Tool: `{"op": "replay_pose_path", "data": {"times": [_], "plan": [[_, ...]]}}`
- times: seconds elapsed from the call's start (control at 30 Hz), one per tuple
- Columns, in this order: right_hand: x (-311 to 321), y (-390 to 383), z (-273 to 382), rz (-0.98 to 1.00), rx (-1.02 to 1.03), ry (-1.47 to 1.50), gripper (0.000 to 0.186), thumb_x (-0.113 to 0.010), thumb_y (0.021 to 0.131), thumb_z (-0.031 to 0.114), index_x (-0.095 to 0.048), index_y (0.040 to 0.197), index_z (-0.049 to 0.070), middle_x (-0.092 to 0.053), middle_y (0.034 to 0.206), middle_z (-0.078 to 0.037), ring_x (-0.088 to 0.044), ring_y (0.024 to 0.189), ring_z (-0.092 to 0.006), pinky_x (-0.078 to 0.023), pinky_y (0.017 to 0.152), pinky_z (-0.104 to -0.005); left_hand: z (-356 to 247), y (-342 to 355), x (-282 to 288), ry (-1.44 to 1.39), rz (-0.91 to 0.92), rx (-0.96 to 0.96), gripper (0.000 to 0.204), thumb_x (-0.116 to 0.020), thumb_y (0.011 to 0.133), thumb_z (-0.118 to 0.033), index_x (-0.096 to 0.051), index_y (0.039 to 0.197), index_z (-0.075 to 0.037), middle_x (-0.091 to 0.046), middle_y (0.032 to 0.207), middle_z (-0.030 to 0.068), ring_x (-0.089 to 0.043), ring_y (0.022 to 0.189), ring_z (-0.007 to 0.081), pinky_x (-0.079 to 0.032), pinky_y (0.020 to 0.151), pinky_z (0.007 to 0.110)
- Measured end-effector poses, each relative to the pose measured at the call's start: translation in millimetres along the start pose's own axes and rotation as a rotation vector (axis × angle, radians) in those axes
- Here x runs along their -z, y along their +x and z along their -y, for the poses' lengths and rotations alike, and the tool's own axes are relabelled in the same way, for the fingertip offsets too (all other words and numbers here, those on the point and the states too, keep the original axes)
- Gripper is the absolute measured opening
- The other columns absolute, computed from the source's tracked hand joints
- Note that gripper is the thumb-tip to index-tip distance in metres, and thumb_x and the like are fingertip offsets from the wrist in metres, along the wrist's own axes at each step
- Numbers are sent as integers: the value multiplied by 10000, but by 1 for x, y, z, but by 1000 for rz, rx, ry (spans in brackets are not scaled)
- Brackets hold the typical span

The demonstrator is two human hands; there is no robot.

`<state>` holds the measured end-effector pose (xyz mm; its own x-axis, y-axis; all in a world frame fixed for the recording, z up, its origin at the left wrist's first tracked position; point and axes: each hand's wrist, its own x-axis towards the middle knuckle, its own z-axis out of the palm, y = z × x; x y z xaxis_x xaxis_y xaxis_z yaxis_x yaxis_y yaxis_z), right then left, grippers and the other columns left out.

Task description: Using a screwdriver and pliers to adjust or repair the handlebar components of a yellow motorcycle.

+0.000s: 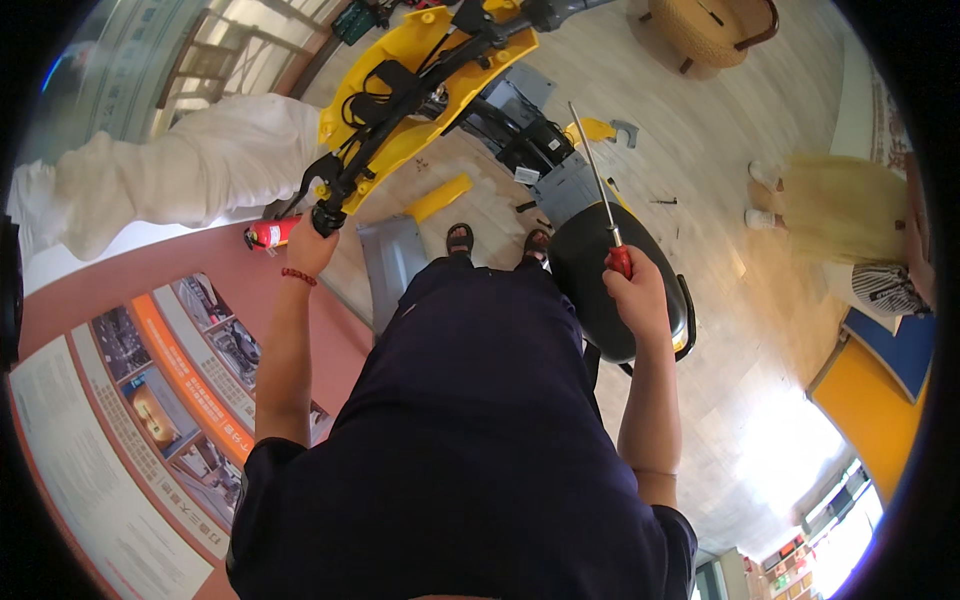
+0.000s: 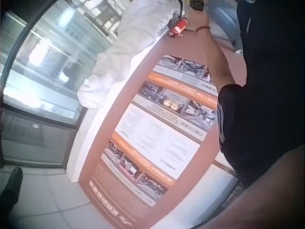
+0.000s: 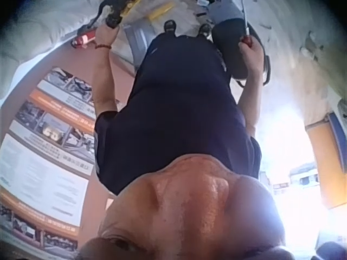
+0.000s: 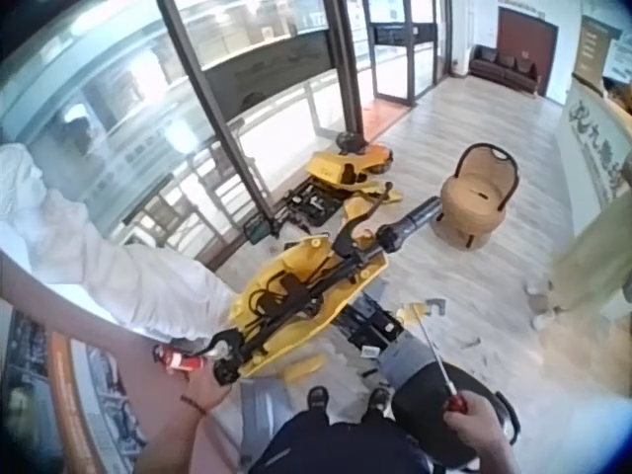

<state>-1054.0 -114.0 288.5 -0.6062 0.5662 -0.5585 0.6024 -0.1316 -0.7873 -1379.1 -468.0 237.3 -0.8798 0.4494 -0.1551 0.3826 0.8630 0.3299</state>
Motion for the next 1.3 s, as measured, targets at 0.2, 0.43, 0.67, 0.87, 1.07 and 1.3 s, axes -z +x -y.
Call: {"op": "replay_pose_path", "data": {"times": [0.2,0.43,0.67,0.87,1.07,1.3], "plan": [[-14,-5,10,7,-17,15,174,-558,704,85,-546,864,16,-485,654,1,-473,573,-84,-377,531,-231,-15,-9,6,-52,0,57,404,-690,672,-171,-529,1018,-36,-616,901,208,-578,854,410,-473,710,460],[-23,-15,7,-66,3,67,123,-532,718,66,-529,834,29,-478,646,6,-458,567,-78,-365,528,-222,12,-14,32,-321,-84,-138,428,-685,719,-161,-531,1093,-20,-604,997,173,-580,923,345,-463,781,388],[-41,-19,21,-42,-20,20,116,-528,718,60,-523,831,32,-472,639,7,-450,564,-71,-350,525,-213,24,21,47,-202,-26,-187,320,-596,807,-156,-563,1086,-1,-595,1053,180,-553,987,341,-419,865,380],[-51,-28,28,-77,-19,59,121,-518,729,54,-521,848,33,-472,648,10,-443,559,-67,-345,522,-205,43,31,30,-276,-31,-201,253,-549,842,-150,-583,1064,-34,-612,991,175,-576,923,337,-453,795,370],[-68,-35,35,-83,-35,24,126,-518,733,51,-526,857,34,-478,658,8,-450,564,-66,-349,523,-200,50,35,34,-319,-21,-264,239,-570,845,-134,-593,1054,-20,-633,965,152,-614,871,274,-467,756,319],[-95,-45,37,-165,-43,41,135,-526,731,40,-528,866,24,-482,655,2,-452,551,-73,-346,506,-203,71,33,49,-468,29,-199,244,-628,801,-103,-614,1033,-30,-651,969,100,-625,848,182,-475,757,283]]}}
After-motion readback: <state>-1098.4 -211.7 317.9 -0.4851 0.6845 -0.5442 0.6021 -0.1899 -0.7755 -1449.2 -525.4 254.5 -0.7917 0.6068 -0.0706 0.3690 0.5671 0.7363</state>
